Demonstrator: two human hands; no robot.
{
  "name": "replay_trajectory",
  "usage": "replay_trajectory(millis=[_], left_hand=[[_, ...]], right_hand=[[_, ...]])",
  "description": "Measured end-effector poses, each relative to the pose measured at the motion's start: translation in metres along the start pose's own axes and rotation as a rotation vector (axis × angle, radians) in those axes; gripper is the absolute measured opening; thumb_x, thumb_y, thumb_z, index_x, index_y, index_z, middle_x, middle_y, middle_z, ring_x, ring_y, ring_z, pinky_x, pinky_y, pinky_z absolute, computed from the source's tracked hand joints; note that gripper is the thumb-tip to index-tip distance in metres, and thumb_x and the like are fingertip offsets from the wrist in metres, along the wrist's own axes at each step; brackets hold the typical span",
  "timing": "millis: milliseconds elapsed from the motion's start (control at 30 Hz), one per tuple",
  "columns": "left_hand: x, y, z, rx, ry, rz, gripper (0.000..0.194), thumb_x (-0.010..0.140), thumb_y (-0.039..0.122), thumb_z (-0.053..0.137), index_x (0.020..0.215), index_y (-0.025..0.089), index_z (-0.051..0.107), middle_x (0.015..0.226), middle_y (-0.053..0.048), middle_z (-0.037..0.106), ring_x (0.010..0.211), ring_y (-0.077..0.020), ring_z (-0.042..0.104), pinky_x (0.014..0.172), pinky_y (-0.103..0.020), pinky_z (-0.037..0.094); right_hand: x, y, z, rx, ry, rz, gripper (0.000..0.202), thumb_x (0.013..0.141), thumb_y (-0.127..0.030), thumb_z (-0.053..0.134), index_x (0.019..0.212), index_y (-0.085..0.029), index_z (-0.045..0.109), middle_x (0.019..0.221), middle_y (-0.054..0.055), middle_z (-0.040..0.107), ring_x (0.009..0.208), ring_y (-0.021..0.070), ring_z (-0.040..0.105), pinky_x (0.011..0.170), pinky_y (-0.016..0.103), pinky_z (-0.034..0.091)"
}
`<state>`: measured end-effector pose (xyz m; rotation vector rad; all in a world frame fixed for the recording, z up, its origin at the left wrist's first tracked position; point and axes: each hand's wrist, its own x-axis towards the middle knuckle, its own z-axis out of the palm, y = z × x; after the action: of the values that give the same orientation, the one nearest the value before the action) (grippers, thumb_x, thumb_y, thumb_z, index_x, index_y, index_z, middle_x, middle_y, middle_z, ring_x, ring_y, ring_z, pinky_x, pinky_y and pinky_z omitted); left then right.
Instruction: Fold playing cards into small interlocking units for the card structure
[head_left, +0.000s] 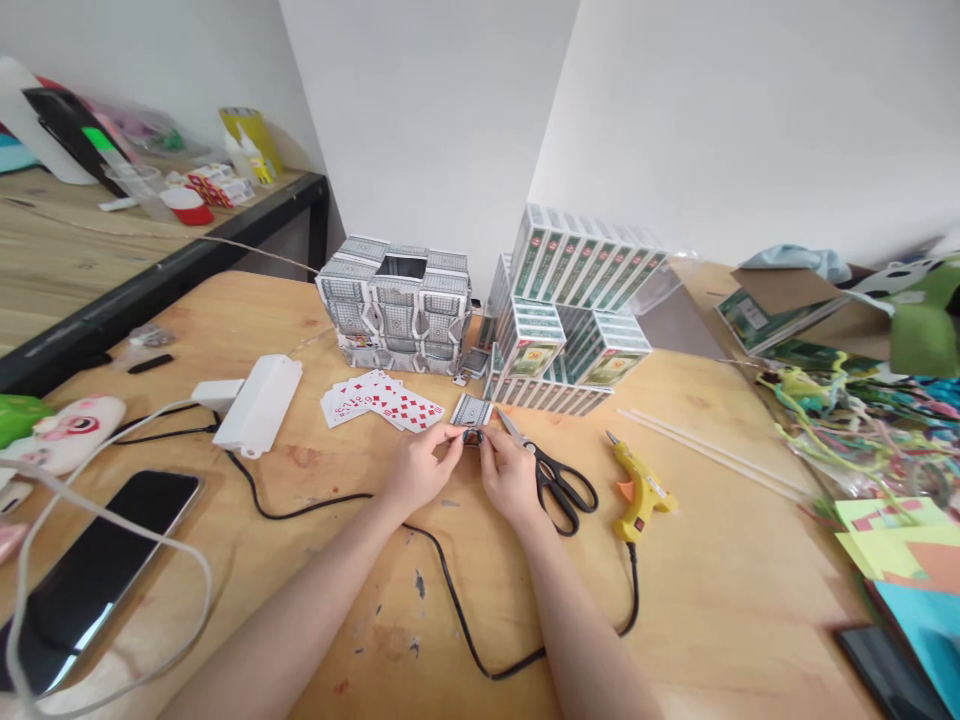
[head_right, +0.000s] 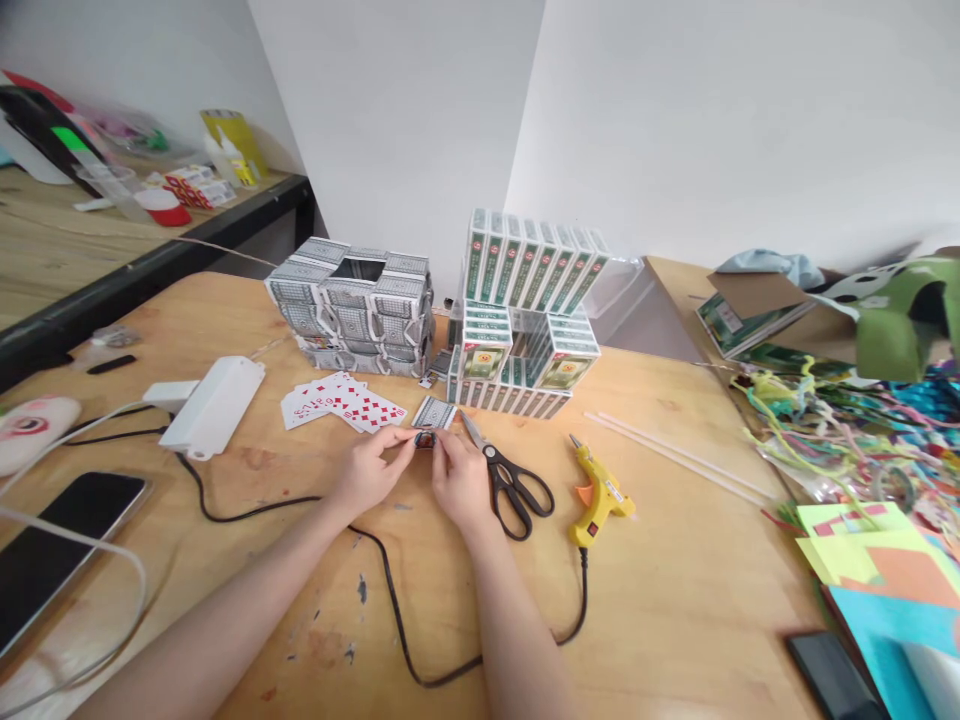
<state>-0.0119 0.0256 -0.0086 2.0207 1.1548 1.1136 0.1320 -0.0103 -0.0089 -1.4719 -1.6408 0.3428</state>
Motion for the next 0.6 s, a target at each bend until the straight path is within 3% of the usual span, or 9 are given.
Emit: replay_trajectory(millis=[233, 433, 600], left_hand=[[-0.0008, 0.0007, 0.0012, 0.025, 0.025, -0.016, 0.013, 0.081, 0.024, 0.050, 0.088, 0.019, 0.061, 0.085, -0.004, 0.070, 0.075, -0.0146, 0.067, 0.060, -0.021, 0.052], [0.0016, 0.0040, -0.0009, 0.036, 0.031, 0.030, 0.020, 0.084, 0.022, 0.047, 0.096, 0.020, 0.063, 0.093, -0.004, 0.070, 0.082, -0.0144, 0.066, 0.073, -0.024, 0.053], [0.0023, 0.0025, -0.0008, 0.056, 0.018, 0.087, 0.023, 0.084, 0.021, 0.047, 0.100, 0.020, 0.064, 0.093, -0.004, 0.070, 0.082, -0.0145, 0.066, 0.077, -0.025, 0.053]], right_hand=[[0.0000, -0.0001, -0.0027, -0.002, -0.019, -0.038, 0.029, 0.087, -0.021, 0.038, 0.101, -0.017, 0.063, 0.085, 0.010, 0.068, 0.078, 0.0196, 0.064, 0.073, 0.030, 0.050], [0.0019, -0.0005, -0.0032, 0.023, 0.024, -0.023, 0.029, 0.087, -0.021, 0.038, 0.099, -0.018, 0.064, 0.092, 0.009, 0.068, 0.088, 0.0199, 0.064, 0.079, 0.031, 0.050], [0.0025, 0.0000, -0.0022, 0.021, 0.048, -0.017, 0.026, 0.087, -0.024, 0.042, 0.096, -0.019, 0.066, 0.091, 0.008, 0.070, 0.083, 0.0195, 0.066, 0.075, 0.030, 0.051]])
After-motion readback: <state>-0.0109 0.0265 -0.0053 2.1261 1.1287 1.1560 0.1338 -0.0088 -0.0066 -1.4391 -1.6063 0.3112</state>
